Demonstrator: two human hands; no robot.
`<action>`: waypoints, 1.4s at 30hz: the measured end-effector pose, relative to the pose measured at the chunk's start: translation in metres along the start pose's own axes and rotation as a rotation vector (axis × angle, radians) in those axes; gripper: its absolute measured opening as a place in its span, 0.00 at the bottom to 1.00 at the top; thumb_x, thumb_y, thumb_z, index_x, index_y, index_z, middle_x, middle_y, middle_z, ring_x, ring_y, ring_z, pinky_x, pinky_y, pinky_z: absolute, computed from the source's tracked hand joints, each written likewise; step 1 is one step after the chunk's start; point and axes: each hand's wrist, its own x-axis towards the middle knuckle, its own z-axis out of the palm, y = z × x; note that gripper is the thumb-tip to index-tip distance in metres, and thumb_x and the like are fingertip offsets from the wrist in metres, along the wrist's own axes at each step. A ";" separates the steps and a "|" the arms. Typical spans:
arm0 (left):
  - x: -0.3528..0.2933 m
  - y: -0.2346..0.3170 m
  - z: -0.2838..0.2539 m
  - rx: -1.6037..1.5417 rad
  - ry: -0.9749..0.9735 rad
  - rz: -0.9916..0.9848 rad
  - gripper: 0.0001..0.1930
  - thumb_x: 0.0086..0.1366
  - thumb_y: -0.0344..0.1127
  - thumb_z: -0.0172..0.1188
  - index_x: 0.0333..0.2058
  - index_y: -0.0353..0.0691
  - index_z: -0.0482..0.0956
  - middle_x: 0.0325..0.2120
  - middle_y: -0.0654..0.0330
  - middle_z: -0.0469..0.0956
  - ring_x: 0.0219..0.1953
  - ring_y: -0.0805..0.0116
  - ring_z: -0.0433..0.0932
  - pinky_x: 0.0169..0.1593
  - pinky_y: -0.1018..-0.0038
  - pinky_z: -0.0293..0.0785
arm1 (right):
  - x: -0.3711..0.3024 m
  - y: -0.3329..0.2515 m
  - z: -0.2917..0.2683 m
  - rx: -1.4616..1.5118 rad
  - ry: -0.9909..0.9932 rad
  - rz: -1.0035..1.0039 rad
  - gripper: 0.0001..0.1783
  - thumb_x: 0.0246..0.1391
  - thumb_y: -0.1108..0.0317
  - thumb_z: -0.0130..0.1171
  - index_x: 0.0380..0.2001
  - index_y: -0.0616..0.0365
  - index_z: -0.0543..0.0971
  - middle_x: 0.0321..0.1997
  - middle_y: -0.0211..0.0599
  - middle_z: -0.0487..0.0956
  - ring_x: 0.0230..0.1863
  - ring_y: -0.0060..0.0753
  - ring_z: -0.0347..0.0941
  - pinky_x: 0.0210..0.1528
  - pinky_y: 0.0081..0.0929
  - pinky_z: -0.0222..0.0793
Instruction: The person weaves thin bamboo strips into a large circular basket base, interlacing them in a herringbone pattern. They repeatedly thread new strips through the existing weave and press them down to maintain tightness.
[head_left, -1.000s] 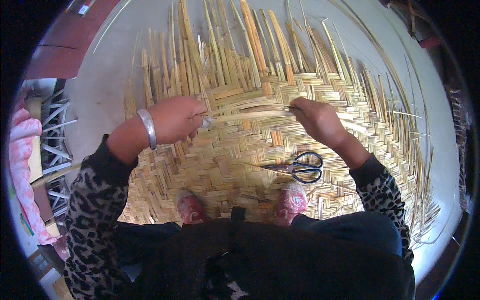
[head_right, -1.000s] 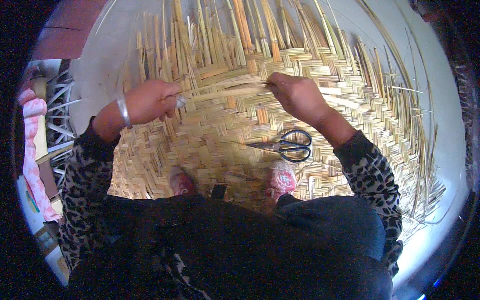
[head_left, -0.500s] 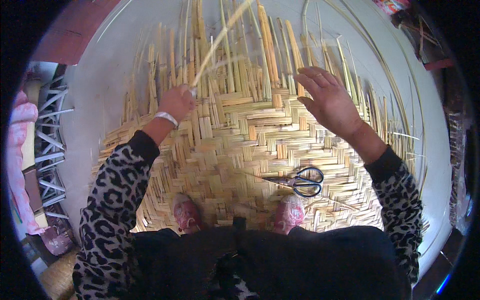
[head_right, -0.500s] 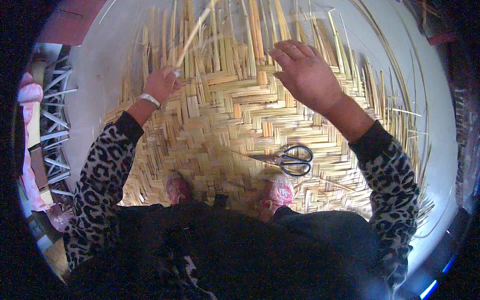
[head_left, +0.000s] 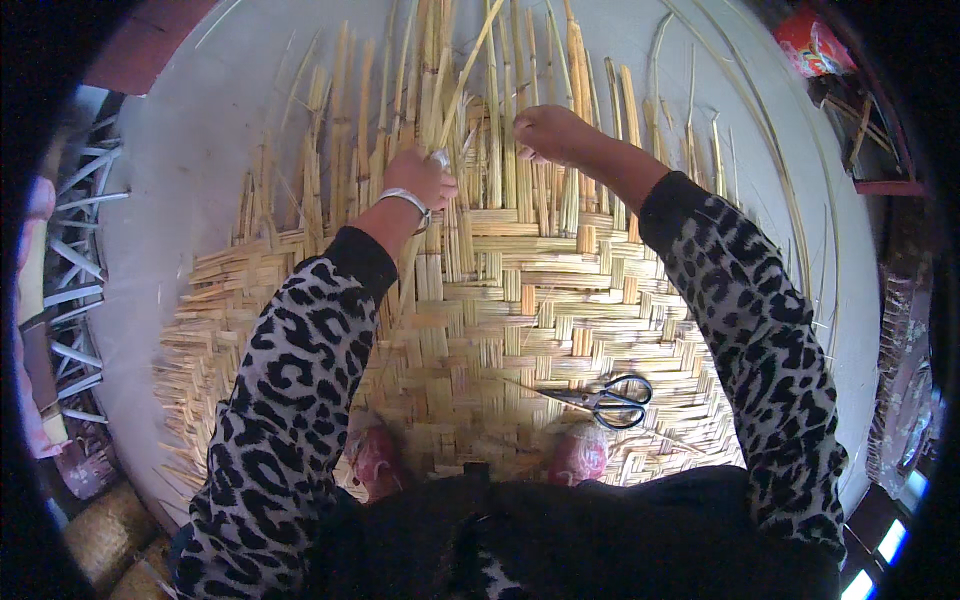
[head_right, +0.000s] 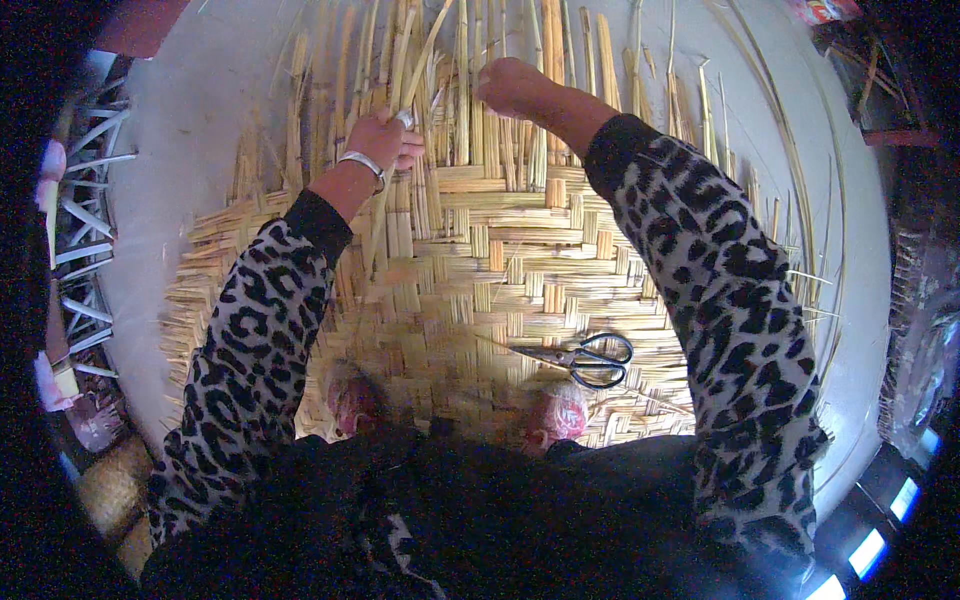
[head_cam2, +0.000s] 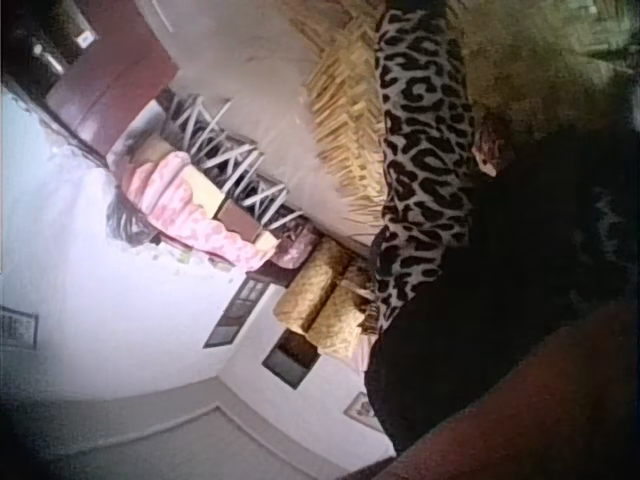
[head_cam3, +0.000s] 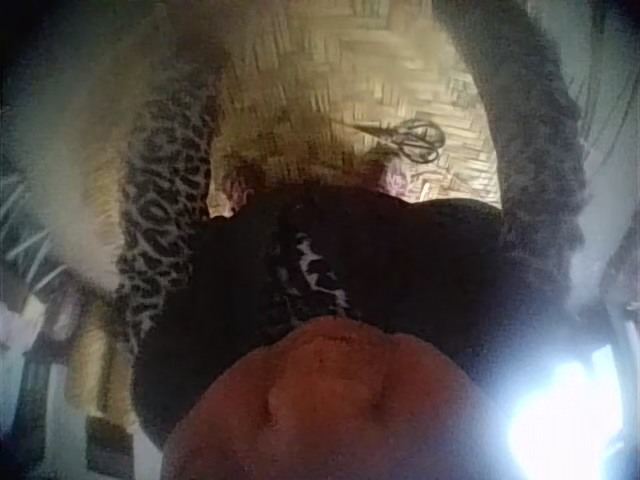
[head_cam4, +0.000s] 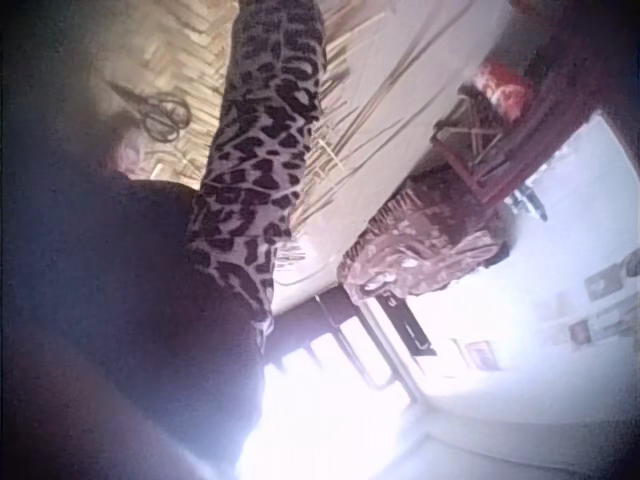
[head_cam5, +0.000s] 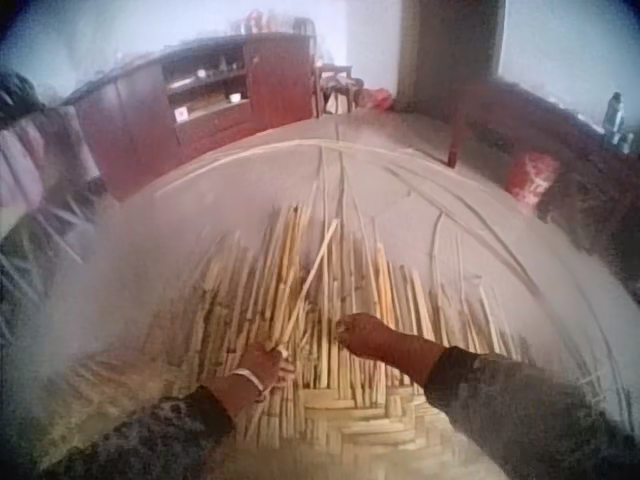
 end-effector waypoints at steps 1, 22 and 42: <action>0.005 -0.004 -0.001 0.023 0.004 0.034 0.05 0.69 0.31 0.44 0.41 0.43 0.68 0.31 0.46 0.79 0.28 0.48 0.82 0.22 0.61 0.74 | 0.011 0.003 0.004 -0.135 0.019 -0.020 0.15 0.54 0.64 0.53 0.31 0.65 0.82 0.34 0.56 0.82 0.34 0.49 0.81 0.39 0.45 0.76; -0.028 0.017 0.010 -0.406 0.157 0.040 0.08 0.69 0.35 0.49 0.41 0.37 0.70 0.31 0.54 0.78 0.25 0.63 0.78 0.24 0.70 0.76 | 0.062 0.012 -0.007 0.320 0.021 0.218 0.13 0.52 0.58 0.67 0.33 0.55 0.80 0.26 0.29 0.77 0.21 0.20 0.67 0.20 0.22 0.64; -0.001 0.009 0.003 0.206 0.023 0.329 0.11 0.67 0.37 0.50 0.32 0.36 0.75 0.21 0.64 0.73 0.20 0.74 0.71 0.24 0.75 0.72 | 0.030 -0.016 -0.012 0.799 -0.028 -0.047 0.17 0.56 0.62 0.60 0.46 0.59 0.79 0.36 0.36 0.83 0.32 0.29 0.78 0.39 0.30 0.76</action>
